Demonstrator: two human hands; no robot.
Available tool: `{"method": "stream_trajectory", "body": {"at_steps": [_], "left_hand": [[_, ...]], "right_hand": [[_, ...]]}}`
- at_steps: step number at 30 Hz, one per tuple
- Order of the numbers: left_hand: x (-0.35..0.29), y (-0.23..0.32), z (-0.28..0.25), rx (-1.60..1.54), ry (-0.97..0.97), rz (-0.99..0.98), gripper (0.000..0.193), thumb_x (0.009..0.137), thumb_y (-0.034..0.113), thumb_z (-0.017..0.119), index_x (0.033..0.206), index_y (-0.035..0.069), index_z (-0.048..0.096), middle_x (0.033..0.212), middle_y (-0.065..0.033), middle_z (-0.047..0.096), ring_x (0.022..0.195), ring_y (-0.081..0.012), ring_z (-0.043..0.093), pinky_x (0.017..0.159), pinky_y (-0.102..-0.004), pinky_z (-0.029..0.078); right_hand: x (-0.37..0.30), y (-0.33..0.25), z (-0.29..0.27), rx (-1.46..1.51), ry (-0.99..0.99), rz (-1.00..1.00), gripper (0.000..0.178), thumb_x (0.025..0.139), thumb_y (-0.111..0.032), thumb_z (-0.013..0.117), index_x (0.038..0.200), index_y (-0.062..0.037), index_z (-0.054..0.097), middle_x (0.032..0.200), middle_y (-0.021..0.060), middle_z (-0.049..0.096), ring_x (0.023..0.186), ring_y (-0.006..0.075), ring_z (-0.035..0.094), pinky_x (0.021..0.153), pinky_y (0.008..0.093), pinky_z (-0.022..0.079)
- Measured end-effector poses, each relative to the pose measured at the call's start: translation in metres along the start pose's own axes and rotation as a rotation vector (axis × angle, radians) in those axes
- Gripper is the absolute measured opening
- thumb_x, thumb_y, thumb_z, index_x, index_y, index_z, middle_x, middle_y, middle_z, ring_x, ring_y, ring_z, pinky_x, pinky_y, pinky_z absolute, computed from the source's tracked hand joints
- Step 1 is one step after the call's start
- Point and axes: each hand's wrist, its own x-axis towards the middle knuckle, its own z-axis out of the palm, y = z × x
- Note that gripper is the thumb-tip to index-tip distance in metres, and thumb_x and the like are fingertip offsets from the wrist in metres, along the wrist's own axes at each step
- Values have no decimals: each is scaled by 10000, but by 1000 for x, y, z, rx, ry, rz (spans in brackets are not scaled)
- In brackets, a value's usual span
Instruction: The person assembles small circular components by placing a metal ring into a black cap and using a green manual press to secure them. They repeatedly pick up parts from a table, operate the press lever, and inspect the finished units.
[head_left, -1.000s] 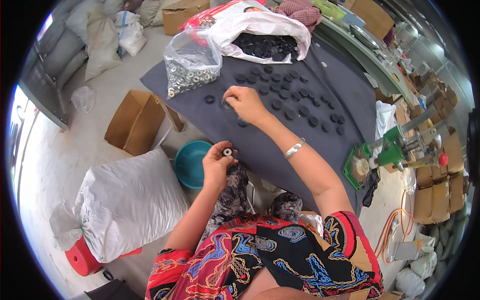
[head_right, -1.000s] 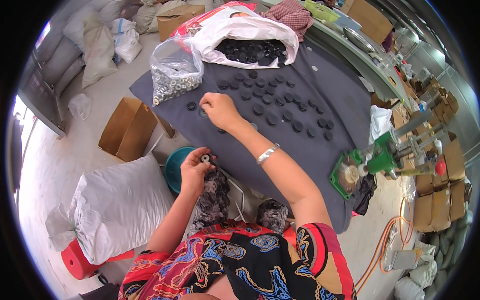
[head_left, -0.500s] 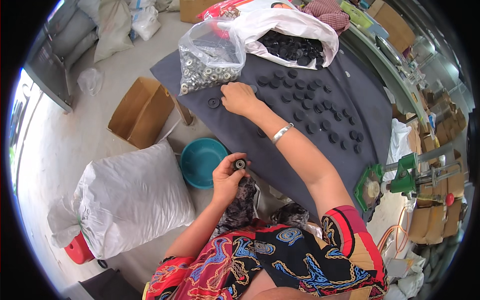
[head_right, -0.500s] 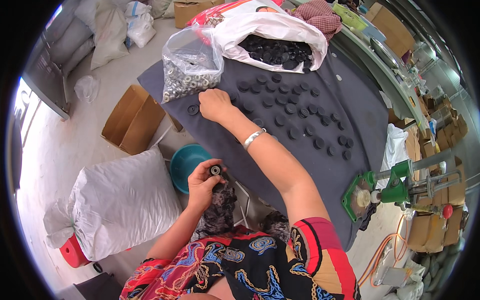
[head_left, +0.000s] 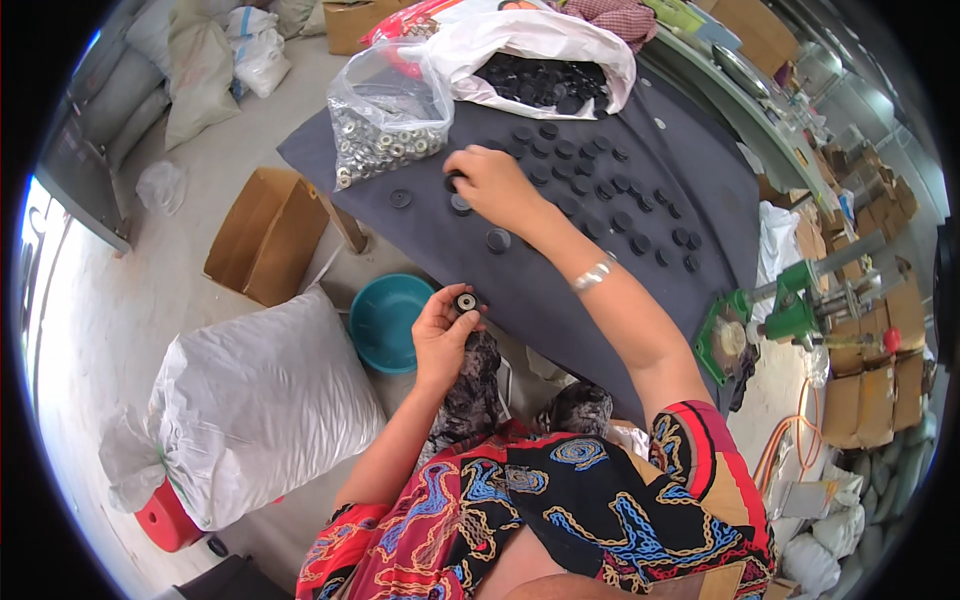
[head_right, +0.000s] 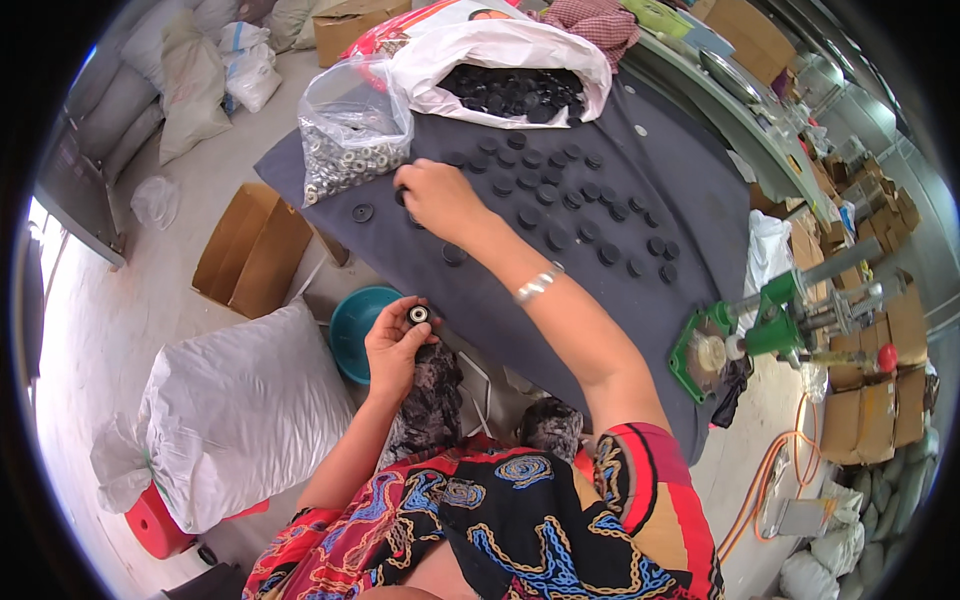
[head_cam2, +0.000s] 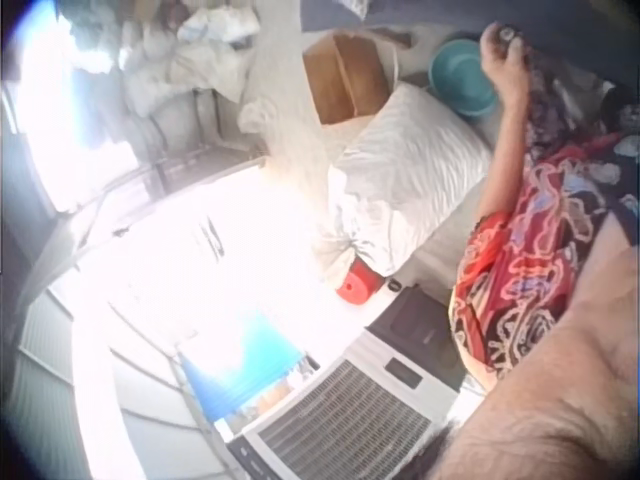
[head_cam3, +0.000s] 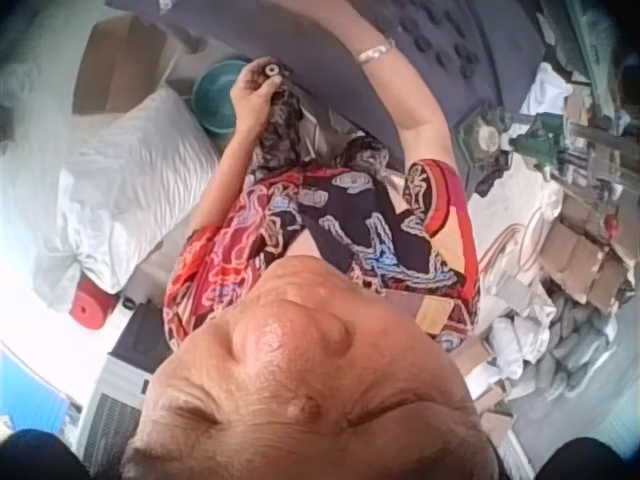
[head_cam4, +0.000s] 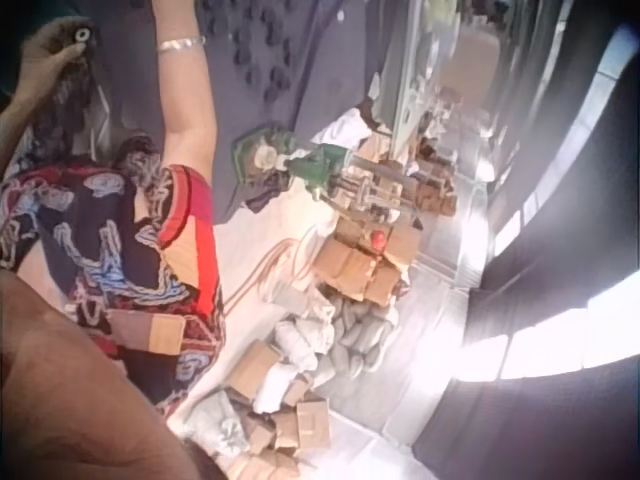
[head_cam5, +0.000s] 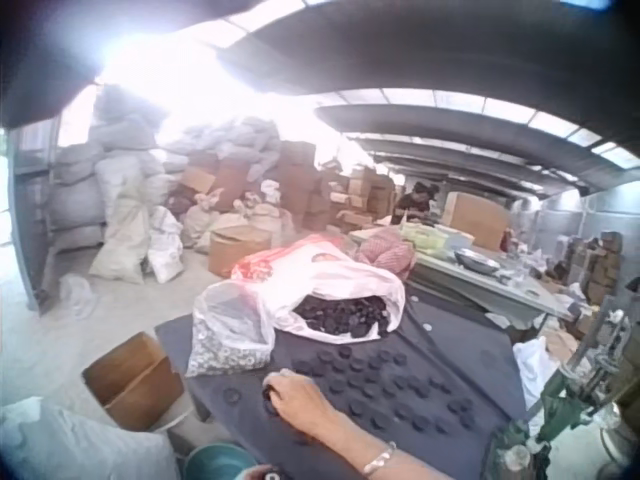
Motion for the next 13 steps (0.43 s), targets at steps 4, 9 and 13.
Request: {"method": "stream_trajectory", "body": {"at_steps": [4,9,13], "left_hand": [[-8,1,8,118,-60,66,339,855,-79,618,1187,-29,574,1119,-85,625,925,-152,631,760,-257,526],[-7,1,65,593,-319,334,368,798,-10,697,1156,39,622,1118,-59,643,967,-170,616,836,-294,490],[-9,-11,117,930,-498,371,354,799,100,720,1144,79,642,1212,-64,624,1136,-254,552,958,-364,430]], "right_hand": [[-101,-16,-66,-94,94,141,125,824,-69,588,945,-44,611,854,147,609,777,363,610,690,445,492],[-246,-4,-104,-547,36,360,172,816,-48,591,988,-44,595,835,128,555,718,317,620,613,423,509],[-316,-2,-109,-814,-39,382,243,793,-64,610,1035,-81,586,872,93,545,744,282,645,623,379,545]]}}
